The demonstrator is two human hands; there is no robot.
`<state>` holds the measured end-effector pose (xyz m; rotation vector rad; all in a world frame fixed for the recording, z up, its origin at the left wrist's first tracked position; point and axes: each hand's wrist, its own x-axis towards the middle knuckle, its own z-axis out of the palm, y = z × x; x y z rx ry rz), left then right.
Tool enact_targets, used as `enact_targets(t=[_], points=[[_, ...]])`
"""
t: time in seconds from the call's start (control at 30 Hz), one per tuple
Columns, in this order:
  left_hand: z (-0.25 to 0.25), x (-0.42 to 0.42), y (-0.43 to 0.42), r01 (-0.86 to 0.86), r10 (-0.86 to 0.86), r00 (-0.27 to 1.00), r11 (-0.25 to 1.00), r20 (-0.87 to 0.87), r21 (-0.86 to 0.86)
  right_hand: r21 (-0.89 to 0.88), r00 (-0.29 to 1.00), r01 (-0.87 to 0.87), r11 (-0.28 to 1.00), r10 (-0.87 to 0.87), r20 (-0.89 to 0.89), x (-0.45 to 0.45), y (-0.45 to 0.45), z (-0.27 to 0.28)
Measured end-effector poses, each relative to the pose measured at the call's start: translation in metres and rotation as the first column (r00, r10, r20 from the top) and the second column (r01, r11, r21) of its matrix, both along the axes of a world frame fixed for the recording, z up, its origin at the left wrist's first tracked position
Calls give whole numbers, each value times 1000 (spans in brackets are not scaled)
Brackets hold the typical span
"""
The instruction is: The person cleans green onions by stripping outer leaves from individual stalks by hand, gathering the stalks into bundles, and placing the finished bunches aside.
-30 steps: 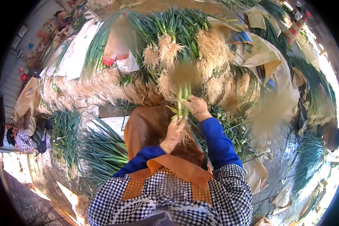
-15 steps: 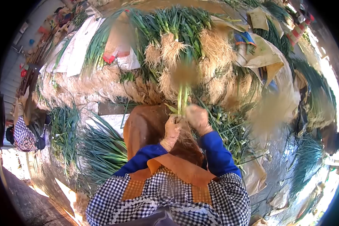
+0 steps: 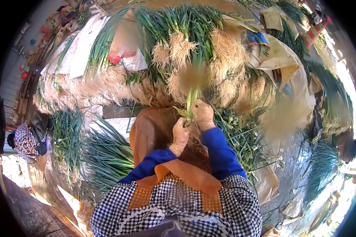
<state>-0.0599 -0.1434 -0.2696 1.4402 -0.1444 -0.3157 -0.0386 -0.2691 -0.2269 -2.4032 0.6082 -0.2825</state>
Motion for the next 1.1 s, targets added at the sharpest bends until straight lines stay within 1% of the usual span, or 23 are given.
enact_targets(t=[0.03,0.07,0.1,0.17,0.23,0.3,0.4,0.47,0.5,0.57,0.6,0.63,0.67,0.7,0.73,0.77,0.8,0.83,0.87,0.9,0.97,1.03,1.1], points=[[6,2,1,-10,10,999,1000,-32,7,146,996,-64,987,55,65,-4,-4,-2],[11,4,0,-13,13,999,1000,-29,4,410,997,-50,911,25,66,-10,-3,10],[14,2,-1,-14,13,1000,997,13,70,405,998,-53,913,31,60,-9,0,23],[17,-3,-1,-16,-5,995,978,96,210,-146,982,-76,986,49,-183,-4,8,41],[18,-2,1,-12,-26,990,963,138,270,-223,979,-126,967,85,-185,1,7,31],[20,1,2,-18,-44,983,944,179,329,-275,993,-56,960,26,-112,5,9,23],[12,0,-3,30,-70,994,901,79,433,-406,993,-42,913,81,81,-4,4,0],[2,0,-5,26,-49,994,974,97,227,-537,981,-28,843,127,149,-8,2,-9],[0,-1,-5,33,-55,994,973,91,230,-534,982,-26,845,121,144,-13,2,-10],[-1,3,-8,48,-49,999,999,15,13,-477,979,-99,873,170,109,-24,6,-1],[-5,6,-13,17,-82,986,918,-148,-396,-508,945,-131,852,262,195,-34,13,5],[-11,9,-9,22,-74,985,951,-156,-309,-368,939,-254,895,319,127,-49,18,3],[-20,17,-5,36,-132,965,924,-229,-381,-331,863,-350,877,439,251,-68,22,-3],[-29,22,-1,41,-192,935,893,-299,-448,-434,813,-459,775,563,145,-92,22,12],[3,18,1,-15,-81,952,951,-296,-307,-363,752,-554,749,637,168,-116,17,29],[0,17,2,-21,-76,950,952,-302,-304,-286,775,-537,794,598,205,-144,-1,11],[-4,16,0,-1,-73,965,960,-252,-281,-217,857,-483,848,509,82,-165,-21,12],[-6,14,-2,22,-77,976,965,-203,-260,-247,881,-435,866,351,-318,-182,-47,0],[11,11,-1,17,-108,947,958,-303,-287,-261,777,-458,850,239,-583,-194,-69,-8],[6,5,-3,26,-118,945,957,-305,-290,-222,485,-605,765,133,-865,-192,-78,-5],[-3,5,-9,18,-24,997,997,-73,-72,-203,784,-262,944,85,-615,-145,-55,20],[4,2,-5,31,-33,998,999,47,37,-121,958,-266,956,249,-139,-90,-14,68],[24,-1,0,-32,-59,967,937,248,348,-296,931,-359,885,315,-185,-43,7,79]])
